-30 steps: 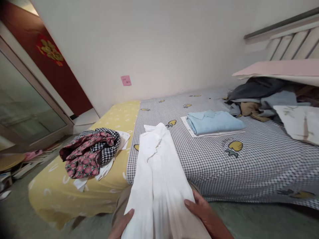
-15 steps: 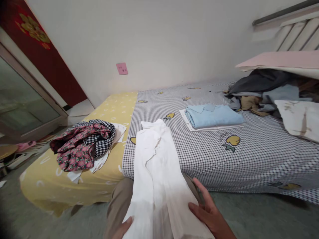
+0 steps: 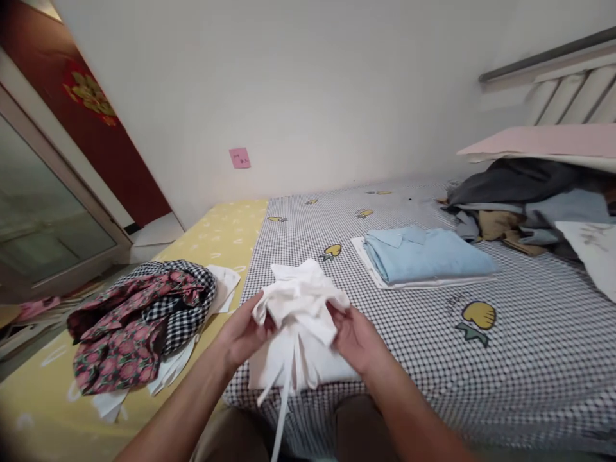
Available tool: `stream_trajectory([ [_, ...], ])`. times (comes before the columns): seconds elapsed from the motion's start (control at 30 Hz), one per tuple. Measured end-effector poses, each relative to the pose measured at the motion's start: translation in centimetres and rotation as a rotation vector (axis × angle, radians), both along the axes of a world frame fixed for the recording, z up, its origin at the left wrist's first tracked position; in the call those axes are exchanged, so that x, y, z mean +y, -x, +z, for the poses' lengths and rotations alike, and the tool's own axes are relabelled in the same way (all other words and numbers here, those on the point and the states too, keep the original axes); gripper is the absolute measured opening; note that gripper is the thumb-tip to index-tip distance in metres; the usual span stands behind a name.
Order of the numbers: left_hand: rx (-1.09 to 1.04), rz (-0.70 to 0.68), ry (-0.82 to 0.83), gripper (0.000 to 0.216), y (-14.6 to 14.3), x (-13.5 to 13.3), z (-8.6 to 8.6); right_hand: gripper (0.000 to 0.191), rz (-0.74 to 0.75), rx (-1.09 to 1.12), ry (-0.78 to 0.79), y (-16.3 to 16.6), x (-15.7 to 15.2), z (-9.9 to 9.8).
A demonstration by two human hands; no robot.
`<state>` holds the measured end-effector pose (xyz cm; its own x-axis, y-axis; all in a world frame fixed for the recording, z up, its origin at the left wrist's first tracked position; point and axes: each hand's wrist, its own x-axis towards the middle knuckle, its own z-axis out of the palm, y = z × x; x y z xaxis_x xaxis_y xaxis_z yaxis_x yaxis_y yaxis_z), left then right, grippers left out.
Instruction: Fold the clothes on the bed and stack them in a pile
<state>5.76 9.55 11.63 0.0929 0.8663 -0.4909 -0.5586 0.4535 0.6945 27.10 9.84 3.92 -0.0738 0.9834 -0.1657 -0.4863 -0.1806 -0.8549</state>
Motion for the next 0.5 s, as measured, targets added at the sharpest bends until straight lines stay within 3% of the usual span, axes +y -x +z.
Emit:
stream_trajectory([
  [0.1,0.180,0.036,-0.032,0.041,0.4,3.6,-2.1,0.041,-0.026,0.182,0.182,0.7,3.4,-0.4],
  [0.17,0.239,0.076,-0.049,0.034,0.9,3.7,-3.7,0.039,-0.045,0.279,0.273,0.6,3.8,-1.3],
  [0.23,0.332,0.097,-0.127,0.024,1.2,2.7,-5.0,0.034,-0.073,0.234,0.282,0.3,3.3,-2.3],
  [0.33,0.776,0.089,-0.450,0.019,1.3,0.7,-5.9,0.026,-0.217,-0.089,0.147,0.2,2.4,-2.7],
  [0.43,1.336,0.094,-0.794,0.030,0.4,-0.2,-6.0,0.029,-0.352,-0.615,-0.201,1.5,2.4,-1.7],
  [0.5,1.632,0.051,-0.870,0.041,-0.3,0.0,-6.5,0.036,-0.396,-1.019,-0.456,3.1,3.0,-1.0],
])
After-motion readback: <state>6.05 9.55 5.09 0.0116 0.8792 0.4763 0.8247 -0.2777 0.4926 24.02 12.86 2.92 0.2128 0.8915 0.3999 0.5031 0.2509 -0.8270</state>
